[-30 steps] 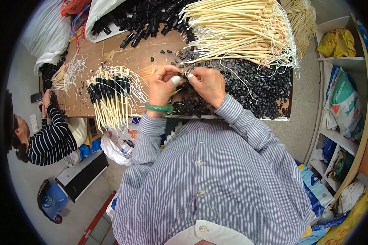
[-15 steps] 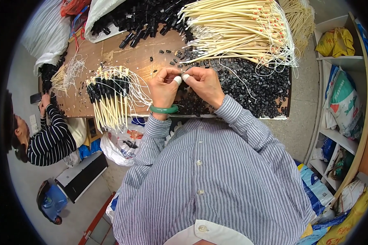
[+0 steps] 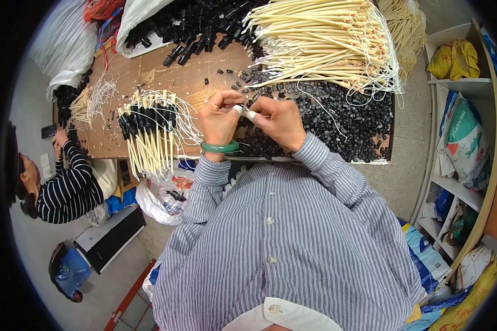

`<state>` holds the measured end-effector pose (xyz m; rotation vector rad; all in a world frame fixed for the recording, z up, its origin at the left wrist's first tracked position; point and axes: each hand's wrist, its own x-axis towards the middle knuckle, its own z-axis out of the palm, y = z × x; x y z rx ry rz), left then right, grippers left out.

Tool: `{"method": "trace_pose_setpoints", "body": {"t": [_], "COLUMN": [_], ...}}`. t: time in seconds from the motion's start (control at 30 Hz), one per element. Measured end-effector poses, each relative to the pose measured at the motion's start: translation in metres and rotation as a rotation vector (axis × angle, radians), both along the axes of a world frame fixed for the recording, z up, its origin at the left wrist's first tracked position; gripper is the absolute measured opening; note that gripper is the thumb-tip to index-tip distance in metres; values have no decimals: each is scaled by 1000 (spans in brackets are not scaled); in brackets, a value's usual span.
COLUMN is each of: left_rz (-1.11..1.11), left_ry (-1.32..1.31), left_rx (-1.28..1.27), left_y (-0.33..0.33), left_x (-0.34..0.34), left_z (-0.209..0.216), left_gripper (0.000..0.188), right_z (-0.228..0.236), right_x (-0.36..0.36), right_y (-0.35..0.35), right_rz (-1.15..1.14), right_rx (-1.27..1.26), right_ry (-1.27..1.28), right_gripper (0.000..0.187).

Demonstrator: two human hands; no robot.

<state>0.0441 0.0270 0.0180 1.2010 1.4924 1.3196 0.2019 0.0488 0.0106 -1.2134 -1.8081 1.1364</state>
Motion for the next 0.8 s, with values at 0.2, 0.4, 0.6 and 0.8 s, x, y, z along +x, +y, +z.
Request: {"method": "trace_pose_setpoints", "body": {"t": [0.2, 0.4, 0.6, 0.8], "left_rz": [-166, -271, -164, -200], "left_ry": [327, 399, 583, 594], "left_rx": [157, -95, -79, -27], "left_y": [-1, -6, -21, -43], "left_x": [2, -9, -24, -46], "left_z": [12, 13, 13, 23], "left_gripper": [36, 30, 23, 28], "right_z": [9, 21, 23, 12], "right_x": [12, 26, -1, -25], "right_y": [9, 5, -13, -25], "right_rz": [50, 229, 256, 201], "right_rx": [-500, 228, 708, 375], "right_ry": [650, -67, -540, -152], "right_gripper": [22, 32, 39, 40]}}
